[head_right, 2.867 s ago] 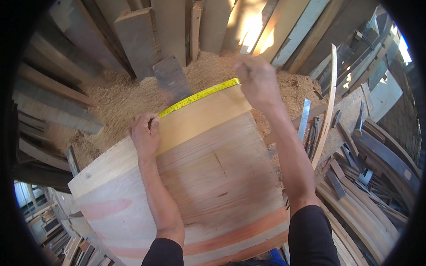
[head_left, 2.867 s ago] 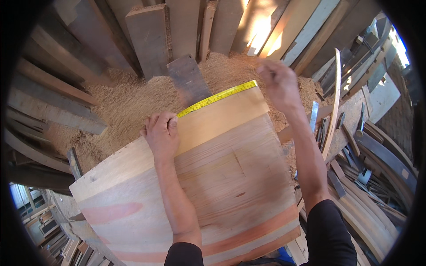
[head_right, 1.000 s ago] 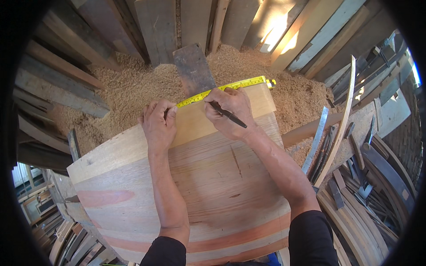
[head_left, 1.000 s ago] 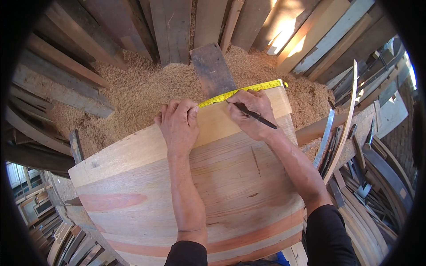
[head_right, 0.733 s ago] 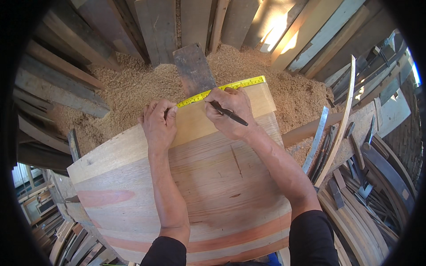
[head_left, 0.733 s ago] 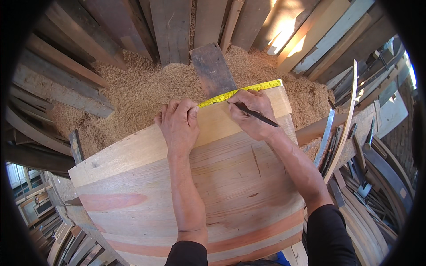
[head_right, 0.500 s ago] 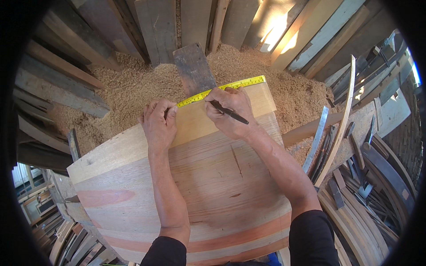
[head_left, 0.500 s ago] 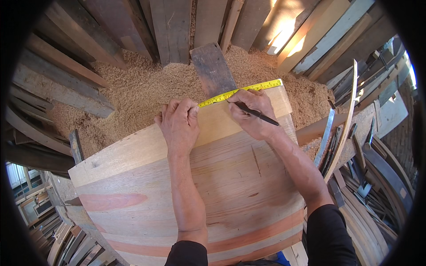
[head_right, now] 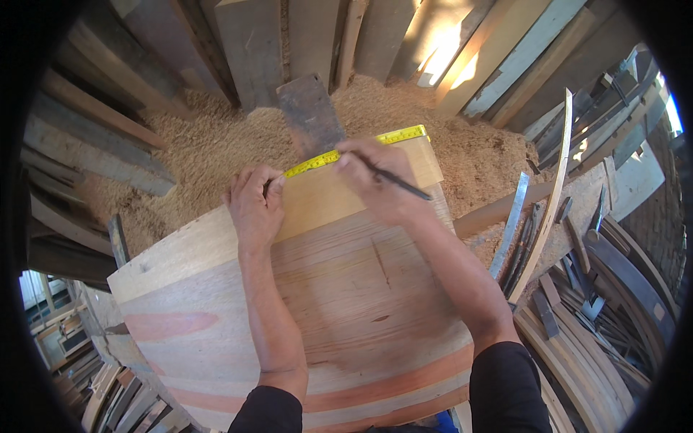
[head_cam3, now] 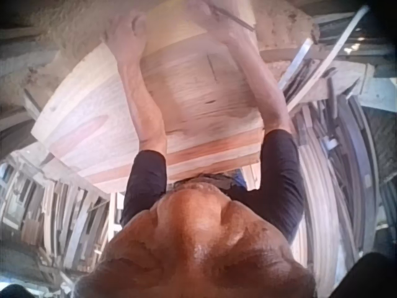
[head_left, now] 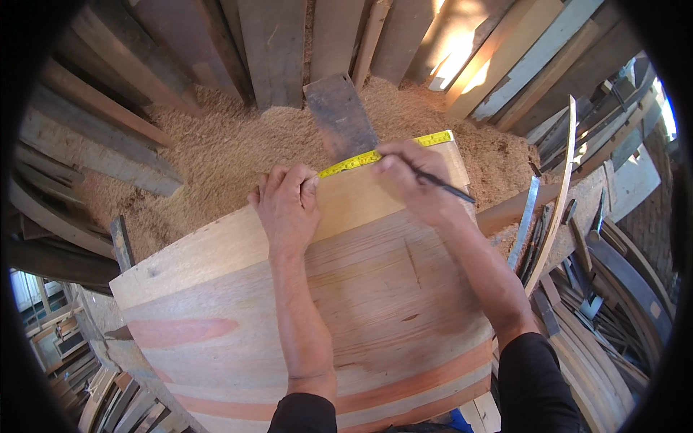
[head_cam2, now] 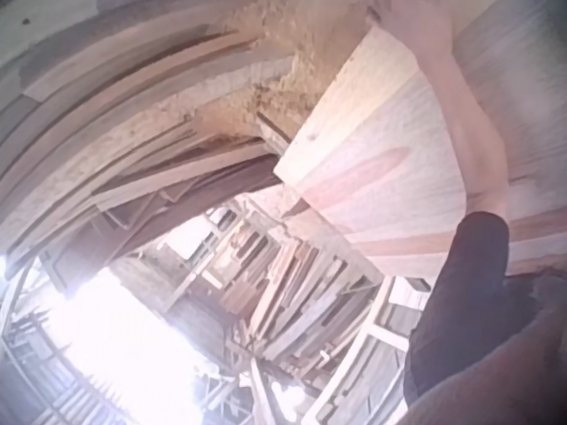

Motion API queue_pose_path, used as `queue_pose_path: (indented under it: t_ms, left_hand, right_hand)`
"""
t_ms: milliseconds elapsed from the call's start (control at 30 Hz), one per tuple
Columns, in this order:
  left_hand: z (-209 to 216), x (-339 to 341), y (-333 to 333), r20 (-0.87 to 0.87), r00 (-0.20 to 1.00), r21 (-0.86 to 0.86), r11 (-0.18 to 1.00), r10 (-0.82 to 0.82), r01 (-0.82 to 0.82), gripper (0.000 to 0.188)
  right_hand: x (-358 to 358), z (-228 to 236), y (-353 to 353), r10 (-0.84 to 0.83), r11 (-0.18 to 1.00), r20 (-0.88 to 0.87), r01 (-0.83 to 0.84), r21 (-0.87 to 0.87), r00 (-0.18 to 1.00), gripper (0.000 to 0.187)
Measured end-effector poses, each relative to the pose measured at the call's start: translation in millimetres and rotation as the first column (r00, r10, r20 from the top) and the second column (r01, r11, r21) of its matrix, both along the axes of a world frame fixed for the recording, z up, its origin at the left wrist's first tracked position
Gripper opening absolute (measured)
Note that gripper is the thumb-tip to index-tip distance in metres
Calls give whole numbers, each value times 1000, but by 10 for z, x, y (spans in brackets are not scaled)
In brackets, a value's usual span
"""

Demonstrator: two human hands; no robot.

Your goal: The person measures and marks a wooden board using a tape measure and a pencil, also using a framing square to draw straight lines across the surface.

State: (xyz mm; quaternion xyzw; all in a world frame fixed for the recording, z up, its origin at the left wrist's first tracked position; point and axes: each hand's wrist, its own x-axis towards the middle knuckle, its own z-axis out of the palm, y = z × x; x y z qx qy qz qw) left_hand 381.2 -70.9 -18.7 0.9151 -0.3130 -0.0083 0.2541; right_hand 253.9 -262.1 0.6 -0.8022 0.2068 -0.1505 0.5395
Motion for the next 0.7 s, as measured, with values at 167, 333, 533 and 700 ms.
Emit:
queue_pose_path:
  t_ms: [167, 333, 533, 700]
  left_hand:
    - [-31, -13, -28, 5, 1000, -58, 998, -14, 14, 4]
    - [2, -12, -20, 0, 1000, -10, 1000, 23, -23, 8]
    - [-13, 0, -16, -6, 1000, -49, 999, 6, -6, 8]
    - [-1, -1, -15, -23, 1000, -2, 1000, 16, -16, 6]
  right_hand:
    - [-264, -268, -867, -400, 915, 163, 404, 13, 902, 48]
    - [-631, -1030, -1559, -549, 825, -102, 518, -228, 830, 50]
    - [-740, -1534, -1527, -406, 542, -436, 595, 593, 803, 66]
    - [-737, -1727, -1454, -329, 229, -193, 277, 933, 925, 71]
